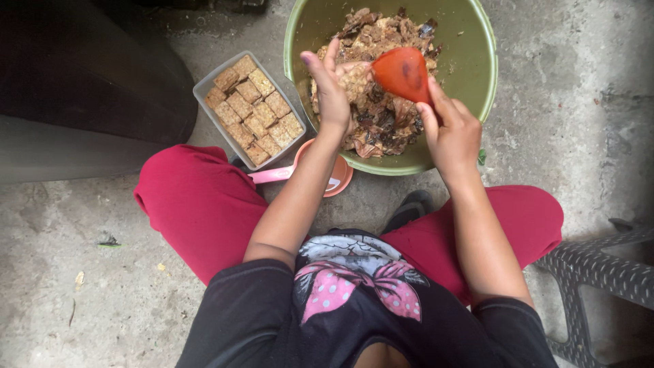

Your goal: The person scoops a brown mixture from a green bowl using a red scoop and presses it into a rectangular block with their hands. They then place the shaped block into a clear plastic container. The person repeats this process multiple times.

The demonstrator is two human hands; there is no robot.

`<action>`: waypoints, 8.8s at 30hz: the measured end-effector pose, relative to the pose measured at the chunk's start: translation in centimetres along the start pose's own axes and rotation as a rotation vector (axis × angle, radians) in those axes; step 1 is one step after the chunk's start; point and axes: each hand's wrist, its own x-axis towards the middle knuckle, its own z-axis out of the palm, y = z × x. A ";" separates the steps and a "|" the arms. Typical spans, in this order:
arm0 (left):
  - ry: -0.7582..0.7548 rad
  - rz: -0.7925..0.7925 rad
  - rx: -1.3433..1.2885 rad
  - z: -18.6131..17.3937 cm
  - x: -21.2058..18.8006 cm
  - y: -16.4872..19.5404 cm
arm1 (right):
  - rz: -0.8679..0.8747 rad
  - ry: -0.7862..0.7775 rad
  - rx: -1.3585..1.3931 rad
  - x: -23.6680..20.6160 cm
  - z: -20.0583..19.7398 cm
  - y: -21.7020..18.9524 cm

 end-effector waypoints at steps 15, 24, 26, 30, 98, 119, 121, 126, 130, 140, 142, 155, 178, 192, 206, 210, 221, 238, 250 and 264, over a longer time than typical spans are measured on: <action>-0.050 -0.298 -0.538 -1.2 1.3 -4.0 | -0.085 0.051 0.015 0.8 1.8 2.1; -0.045 -0.609 -0.861 -1.3 2.3 -4.6 | -0.122 0.006 -0.003 0.6 4.8 4.6; -0.080 -0.623 -0.740 -1.1 1.6 -3.9 | -0.040 0.045 0.008 1.6 4.2 5.9; -0.186 -0.566 -0.614 -1.5 1.0 -2.9 | -0.017 0.149 0.067 1.8 2.0 6.9; 0.631 -0.008 0.557 -15.9 10.2 4.6 | 0.065 0.041 0.451 0.5 -0.9 8.4; -0.482 -0.838 1.099 -17.2 3.2 -1.0 | 0.347 0.148 0.747 -1.7 -4.6 6.4; -0.826 -1.168 0.879 -16.6 1.4 -4.9 | 0.331 0.126 0.715 -1.7 -5.1 6.0; -1.022 -0.654 1.763 -13.6 -3.3 -13.9 | 0.373 0.094 0.675 -2.2 -5.2 6.0; -0.848 -0.329 1.884 -12.4 -5.2 -15.8 | 0.464 0.115 0.604 -3.3 -5.6 6.9; -0.920 -0.315 1.938 -11.8 -6.4 -13.5 | 0.477 0.103 0.602 -5.1 -5.7 7.1; -0.895 -0.286 1.951 -11.7 -6.6 -13.2 | 0.477 0.096 0.584 -5.1 -5.5 6.8; -0.945 -0.307 2.058 -10.6 -8.3 -9.2 | 0.402 0.066 0.550 -3.1 -6.4 4.8; -0.777 -0.362 0.041 9.1 5.4 5.8 | -0.157 0.059 0.136 2.6 -8.9 6.9; -0.357 0.119 1.877 11.7 12.0 -4.1 | 0.280 0.006 0.269 1.9 -8.0 11.6; -0.305 -0.056 1.894 7.5 12.9 1.0 | 0.317 -0.047 0.292 2.6 -7.5 11.3; -0.383 -0.395 1.261 2.4 11.5 2.9 | 0.265 -0.045 0.337 2.7 -6.5 10.5; -0.420 -0.490 -0.834 -2.5 2.2 -4.7 | 0.242 -0.098 0.753 2.2 0.0 7.7; 0.147 -0.623 -0.690 -2.1 2.2 -5.5 | -0.198 -0.193 -0.040 2.2 1.8 3.6; 0.062 -0.583 -0.770 -1.8 2.4 -6.7 | -0.113 -0.124 -0.025 1.6 2.8 4.7; -0.032 -0.448 -0.430 -0.4 0.1 -4.7 | 0.052 -0.116 0.052 1.3 0.4 3.0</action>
